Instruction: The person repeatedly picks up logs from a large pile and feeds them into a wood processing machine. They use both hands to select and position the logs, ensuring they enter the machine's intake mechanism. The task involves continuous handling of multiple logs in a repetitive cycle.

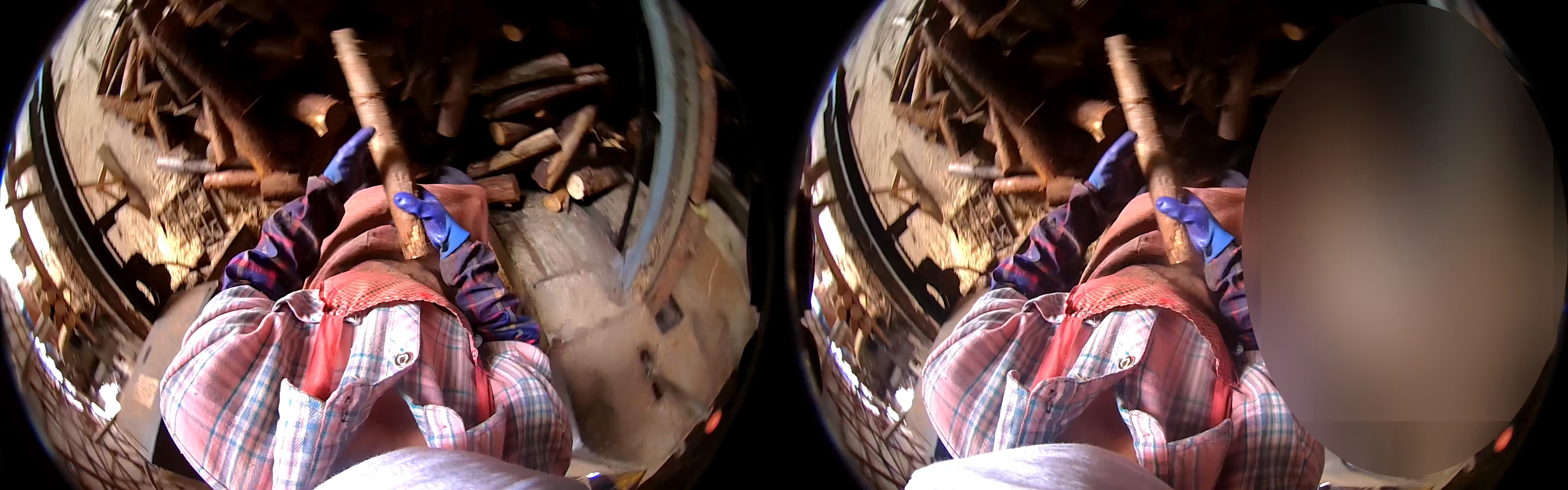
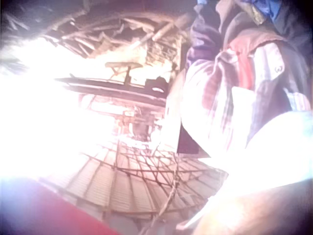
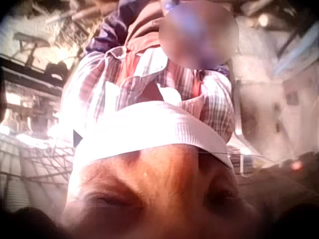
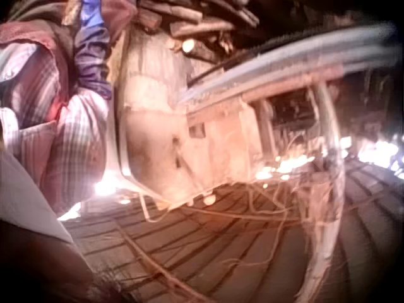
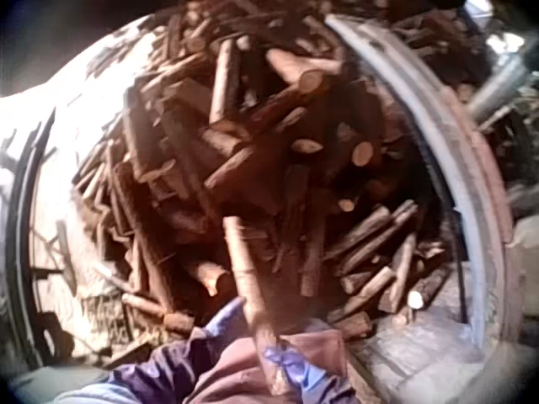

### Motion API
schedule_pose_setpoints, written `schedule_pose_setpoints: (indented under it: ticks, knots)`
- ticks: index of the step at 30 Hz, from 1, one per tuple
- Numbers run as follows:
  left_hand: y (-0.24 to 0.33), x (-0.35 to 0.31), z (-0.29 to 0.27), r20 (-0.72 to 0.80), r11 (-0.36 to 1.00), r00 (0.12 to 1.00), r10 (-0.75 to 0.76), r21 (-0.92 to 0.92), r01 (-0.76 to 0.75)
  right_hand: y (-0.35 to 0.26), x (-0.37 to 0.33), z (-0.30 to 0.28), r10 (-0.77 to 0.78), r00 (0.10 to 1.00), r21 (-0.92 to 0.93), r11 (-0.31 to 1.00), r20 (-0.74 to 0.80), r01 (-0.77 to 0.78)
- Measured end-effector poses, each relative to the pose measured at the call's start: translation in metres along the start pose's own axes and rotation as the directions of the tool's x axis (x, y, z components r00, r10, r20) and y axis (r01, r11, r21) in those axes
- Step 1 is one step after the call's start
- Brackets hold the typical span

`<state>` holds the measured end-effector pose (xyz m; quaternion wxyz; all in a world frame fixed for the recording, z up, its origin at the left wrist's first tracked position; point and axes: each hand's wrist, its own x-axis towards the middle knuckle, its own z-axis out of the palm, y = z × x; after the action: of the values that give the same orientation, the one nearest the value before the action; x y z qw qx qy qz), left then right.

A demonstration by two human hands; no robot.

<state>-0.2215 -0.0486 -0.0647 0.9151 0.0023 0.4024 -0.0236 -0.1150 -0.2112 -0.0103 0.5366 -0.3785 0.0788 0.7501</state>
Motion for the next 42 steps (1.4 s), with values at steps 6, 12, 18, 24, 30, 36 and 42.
schedule_pose_setpoints:
  ticks: [6,12,18,24,30,36,42]
  knots:
    - [0.008,0.079,0.009,0.365,0.818,0.846,0.389,0.284,-0.500,0.006,-0.007,-0.029,-0.402,0.875,-0.572,0.798,-0.271,0.190]
    - [0.006,0.095,0.149,0.137,0.601,0.742,0.656,0.500,-0.623,-0.057,-0.024,-0.012,-0.964,0.264,-0.997,0.036,-0.016,0.074]
    - [0.014,0.044,0.338,0.465,0.440,0.643,0.608,0.477,-0.761,-0.176,-0.080,0.011,-0.991,0.075,-0.837,0.135,-0.112,0.531]
    - [0.020,0.054,0.450,0.616,0.377,0.566,0.548,0.423,-0.824,-0.415,-0.128,-0.043,-0.999,0.031,-0.775,0.027,-0.010,0.631]
    - [0.030,0.055,0.376,0.336,0.382,0.718,0.609,0.669,-0.637,-0.657,-0.165,0.015,-0.944,-0.064,-0.840,-0.318,0.324,0.438]
    - [0.009,0.043,0.319,0.075,0.513,0.809,0.583,0.738,-0.438,-0.736,-0.071,-0.109,-0.963,0.041,-0.955,-0.270,0.267,-0.125]
    - [0.006,0.032,0.306,-0.061,0.600,0.806,0.589,0.701,-0.386,-0.684,-0.088,-0.098,-0.935,0.344,-0.865,-0.102,-0.085,-0.492]
